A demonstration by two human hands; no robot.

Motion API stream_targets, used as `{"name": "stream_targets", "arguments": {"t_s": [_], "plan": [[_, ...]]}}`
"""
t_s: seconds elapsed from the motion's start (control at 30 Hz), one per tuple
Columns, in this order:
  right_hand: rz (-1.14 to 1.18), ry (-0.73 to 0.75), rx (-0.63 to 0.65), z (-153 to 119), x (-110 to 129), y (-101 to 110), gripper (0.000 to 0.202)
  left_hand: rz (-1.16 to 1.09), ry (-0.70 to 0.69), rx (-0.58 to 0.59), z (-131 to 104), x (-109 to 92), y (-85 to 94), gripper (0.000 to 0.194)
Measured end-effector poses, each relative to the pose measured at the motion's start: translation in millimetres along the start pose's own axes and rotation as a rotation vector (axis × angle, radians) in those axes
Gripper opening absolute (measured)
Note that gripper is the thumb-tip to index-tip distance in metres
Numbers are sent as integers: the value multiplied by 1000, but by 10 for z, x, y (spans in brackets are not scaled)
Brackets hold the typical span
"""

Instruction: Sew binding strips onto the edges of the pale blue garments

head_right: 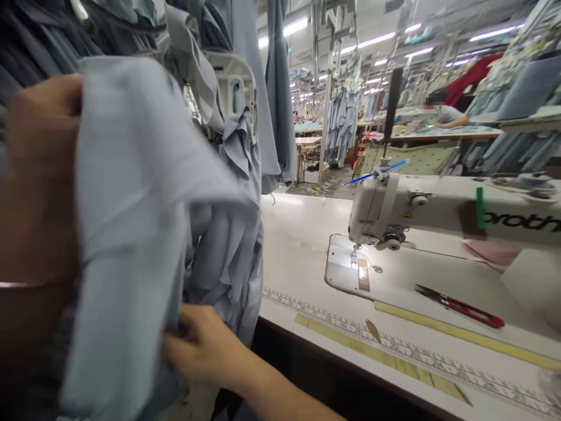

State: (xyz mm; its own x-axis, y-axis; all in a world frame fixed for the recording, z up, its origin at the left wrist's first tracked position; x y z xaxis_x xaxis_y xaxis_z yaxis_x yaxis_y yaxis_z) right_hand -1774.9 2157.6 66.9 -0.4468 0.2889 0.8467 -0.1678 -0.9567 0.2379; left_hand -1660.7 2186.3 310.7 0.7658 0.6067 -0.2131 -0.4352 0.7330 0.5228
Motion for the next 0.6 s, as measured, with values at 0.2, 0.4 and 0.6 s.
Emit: {"name": "stream_targets", "arguments": {"t_s": [0.2,0.4,0.6], "plan": [[4,-322,-761,-421,-124,1644,42,-362,-396,194,-442,-251,-633,53],[-293,-480,-856,-1187,-447,1758,32,-560,-536,573,-2004,-137,-1395,30],[-265,-445,-804,-1195,-268,1474,18,-443,-388,665,-1981,-134,-1940,51]]}}
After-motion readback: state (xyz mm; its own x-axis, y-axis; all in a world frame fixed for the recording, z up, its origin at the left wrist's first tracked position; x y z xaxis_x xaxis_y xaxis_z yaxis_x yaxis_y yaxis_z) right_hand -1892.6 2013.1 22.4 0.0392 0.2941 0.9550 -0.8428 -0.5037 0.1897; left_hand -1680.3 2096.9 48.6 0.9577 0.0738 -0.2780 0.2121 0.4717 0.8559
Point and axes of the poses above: each hand's wrist, its own z-axis towards the middle knuckle, its own y-axis out of the back of the hand, x = y × z, the point moved 3 cm from there along z, towards the middle knuckle, and after that the axes turned 1 degree about -x, right-handed, at the moved point
